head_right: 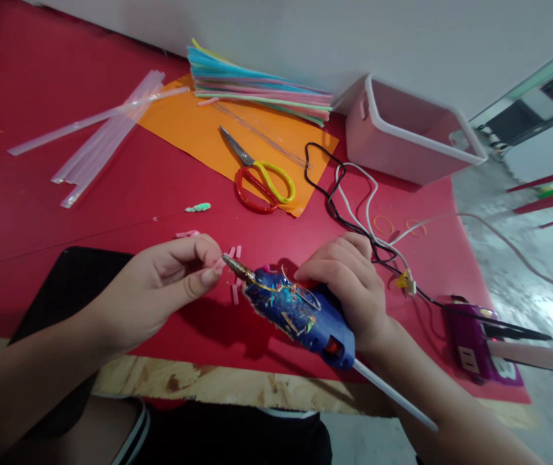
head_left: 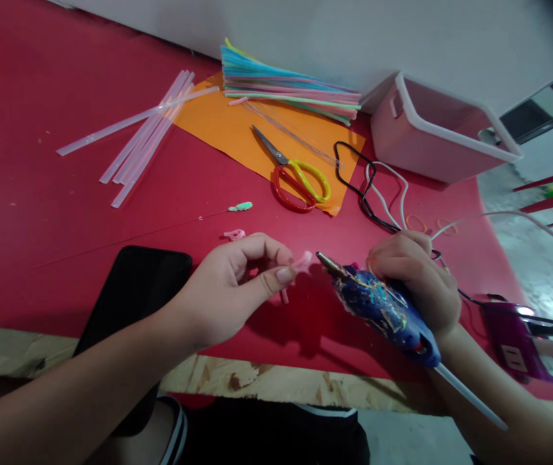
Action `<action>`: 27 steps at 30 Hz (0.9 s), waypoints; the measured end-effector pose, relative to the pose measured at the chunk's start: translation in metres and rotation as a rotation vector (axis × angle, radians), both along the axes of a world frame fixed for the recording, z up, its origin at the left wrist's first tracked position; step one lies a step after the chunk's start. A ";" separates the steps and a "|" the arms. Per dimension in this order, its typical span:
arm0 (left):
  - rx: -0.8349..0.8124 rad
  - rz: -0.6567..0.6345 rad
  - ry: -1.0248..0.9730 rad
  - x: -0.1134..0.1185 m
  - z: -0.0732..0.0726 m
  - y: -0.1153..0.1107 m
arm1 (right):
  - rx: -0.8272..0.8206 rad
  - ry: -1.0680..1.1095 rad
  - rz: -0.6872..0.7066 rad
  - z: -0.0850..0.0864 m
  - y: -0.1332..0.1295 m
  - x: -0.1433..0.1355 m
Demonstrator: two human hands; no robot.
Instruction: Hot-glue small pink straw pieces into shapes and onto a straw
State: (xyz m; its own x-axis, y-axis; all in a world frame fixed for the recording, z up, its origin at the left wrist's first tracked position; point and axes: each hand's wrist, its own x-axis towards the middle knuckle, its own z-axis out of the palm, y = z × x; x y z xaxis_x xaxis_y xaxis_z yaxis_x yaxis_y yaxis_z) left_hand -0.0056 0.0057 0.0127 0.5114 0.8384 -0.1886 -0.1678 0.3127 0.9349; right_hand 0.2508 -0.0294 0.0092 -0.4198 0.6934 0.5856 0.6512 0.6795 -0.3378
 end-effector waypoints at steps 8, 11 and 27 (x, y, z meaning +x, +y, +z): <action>-0.025 0.030 0.022 0.000 0.003 -0.001 | -0.008 -0.093 0.023 0.000 0.003 0.000; -0.021 0.033 0.022 0.000 0.003 -0.001 | 0.000 -0.094 0.002 0.000 0.003 0.000; 0.010 0.029 0.028 0.000 0.002 -0.001 | -0.008 -0.085 -0.020 0.000 0.002 0.002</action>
